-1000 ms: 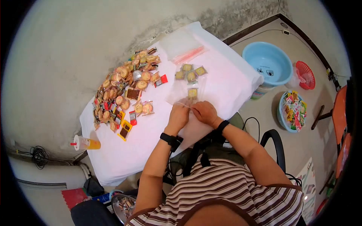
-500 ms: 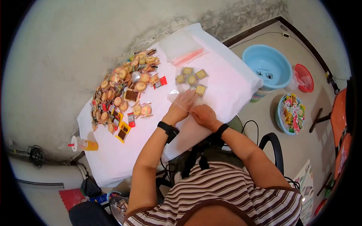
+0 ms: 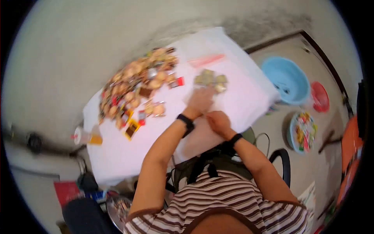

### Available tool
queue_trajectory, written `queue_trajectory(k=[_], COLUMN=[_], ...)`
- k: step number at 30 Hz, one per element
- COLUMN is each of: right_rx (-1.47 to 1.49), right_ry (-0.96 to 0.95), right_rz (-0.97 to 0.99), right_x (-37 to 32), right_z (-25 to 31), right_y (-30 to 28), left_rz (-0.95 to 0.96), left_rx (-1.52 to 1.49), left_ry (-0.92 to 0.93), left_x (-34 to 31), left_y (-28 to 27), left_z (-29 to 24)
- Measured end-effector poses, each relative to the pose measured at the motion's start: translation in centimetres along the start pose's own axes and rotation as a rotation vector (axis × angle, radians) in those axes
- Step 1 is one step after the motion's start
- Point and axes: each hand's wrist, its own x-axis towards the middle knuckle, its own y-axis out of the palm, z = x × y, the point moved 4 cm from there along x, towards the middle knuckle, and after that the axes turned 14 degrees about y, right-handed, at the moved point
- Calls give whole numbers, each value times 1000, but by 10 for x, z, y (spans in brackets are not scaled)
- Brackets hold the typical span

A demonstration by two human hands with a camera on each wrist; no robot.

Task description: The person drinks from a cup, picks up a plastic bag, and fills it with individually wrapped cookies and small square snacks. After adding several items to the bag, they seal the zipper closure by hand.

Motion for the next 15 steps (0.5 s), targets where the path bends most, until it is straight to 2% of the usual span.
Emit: queue_trajectory(k=[2,4,5,7,12,14,15], right_rx=[35,121,128,107,120,93,94], right_ry=[-98,-105,-115,-88,-88,-87,-87], right_rz=[-192,-180,-210,-147,-172,-161,-160], right_x=[-7,-6,-4,-2,-1,-1,-1], right_z=[-14,-16,-9,-10,-8,-9,-8], right_y=[16,18,11,10,13,13,12], left_rz=[-196,-211,-208,-167,-186,-328,-347], left_rx=[-137,67,85,30,-226,-420,-377], left_ry=[60,85,17,122,123,-272,-497], left_x=[-9,-26,-48,-71,-165,-212,-232], left_y=[6,6,-1,-11,-15,-20,-31], left_z=[8,4,7,-10,-6,21,38])
